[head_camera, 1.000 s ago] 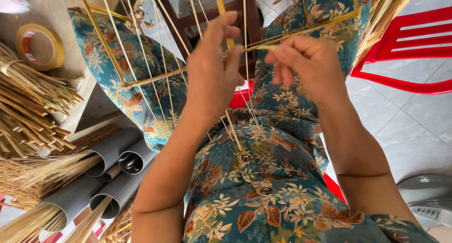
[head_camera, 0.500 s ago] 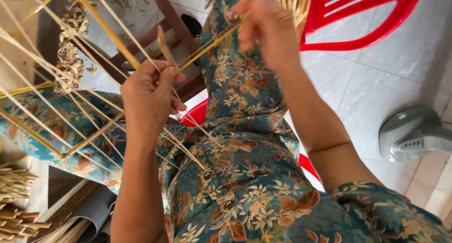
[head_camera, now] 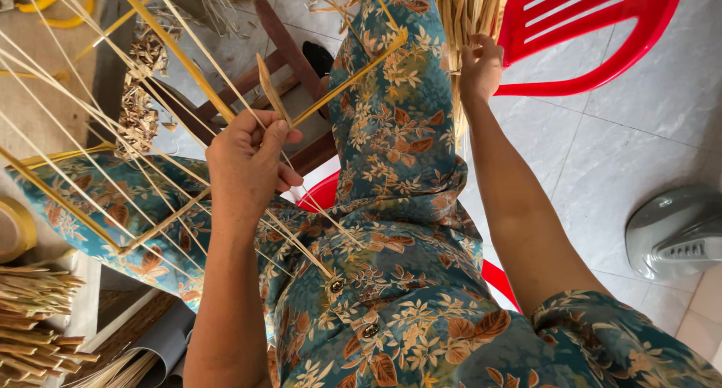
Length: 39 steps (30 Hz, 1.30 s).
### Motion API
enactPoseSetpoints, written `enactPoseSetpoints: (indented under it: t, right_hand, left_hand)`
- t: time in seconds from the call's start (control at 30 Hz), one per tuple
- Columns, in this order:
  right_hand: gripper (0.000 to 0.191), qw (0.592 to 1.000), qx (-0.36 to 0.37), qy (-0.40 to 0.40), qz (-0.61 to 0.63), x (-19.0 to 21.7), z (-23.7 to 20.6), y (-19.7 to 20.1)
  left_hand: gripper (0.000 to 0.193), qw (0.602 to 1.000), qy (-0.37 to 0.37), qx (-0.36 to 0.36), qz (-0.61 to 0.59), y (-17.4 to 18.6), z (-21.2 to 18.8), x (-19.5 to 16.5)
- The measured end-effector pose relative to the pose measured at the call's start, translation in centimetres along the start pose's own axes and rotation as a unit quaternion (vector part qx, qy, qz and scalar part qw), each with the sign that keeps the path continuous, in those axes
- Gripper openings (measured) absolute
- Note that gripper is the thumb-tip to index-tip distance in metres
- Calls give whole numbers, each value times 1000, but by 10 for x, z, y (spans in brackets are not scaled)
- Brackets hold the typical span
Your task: The person sits with a square bamboo frame across their lap and weaves thin bamboo strips between the frame bars, threading and tightening each strip by hand and reaching to a pile of strips for new pieces as the woven lattice grows.
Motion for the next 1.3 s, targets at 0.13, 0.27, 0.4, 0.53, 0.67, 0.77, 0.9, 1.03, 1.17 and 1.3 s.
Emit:
enactPoseSetpoints:
  t: [0.13,0.27,0.4,0.53,0.67,0.77,0.9,1.03,1.17,1.3]
  right_hand:
    - [14,997,15,-30,-65,7,17,0]
    - [13,998,32,25,-43,0,28,-4]
    - [14,970,143,-136,142,-23,36,-10]
    - [9,933,215,-182,226,-25,45,5]
    - [6,924,238,-169,247,-20,55,29]
    - [9,939,220,-155,213,-22,61,40]
    - [9,953,227,-135,148,-29,61,29]
    - [9,960,215,-129,124,-39,56,11]
    - [18,997,49,35,51,-18,62,20]
    - [15,996,78,-34,9,-4,57,4]
  left_hand:
    - [15,1000,2,0,-2,1,1,2]
    - [15,1000,-18,9,-16,2,0,4]
    - [15,1000,-15,7,-2,3,-1,5]
    - [15,1000,-16,7,-7,3,0,4]
    - [15,1000,-10,3,-8,3,-1,4]
    - [15,1000,-19,3,-12,3,-2,3]
    - [14,1000,-2,-6,-4,3,-2,3]
    - [14,1000,-13,-5,0,2,-2,0]
    - [14,1000,-13,-4,5,1,-3,0]
    - [14,1000,-18,-9,7,1,-3,0]
Point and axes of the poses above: each hand's wrist, its own z-axis towards the middle knuckle, its own y-axis out of the back of the hand, x = y × z, the point moved 6 cm from there along z, towards the middle knuckle, and after that the axes turned 11 degrees about -z, right-handed, at the moved point
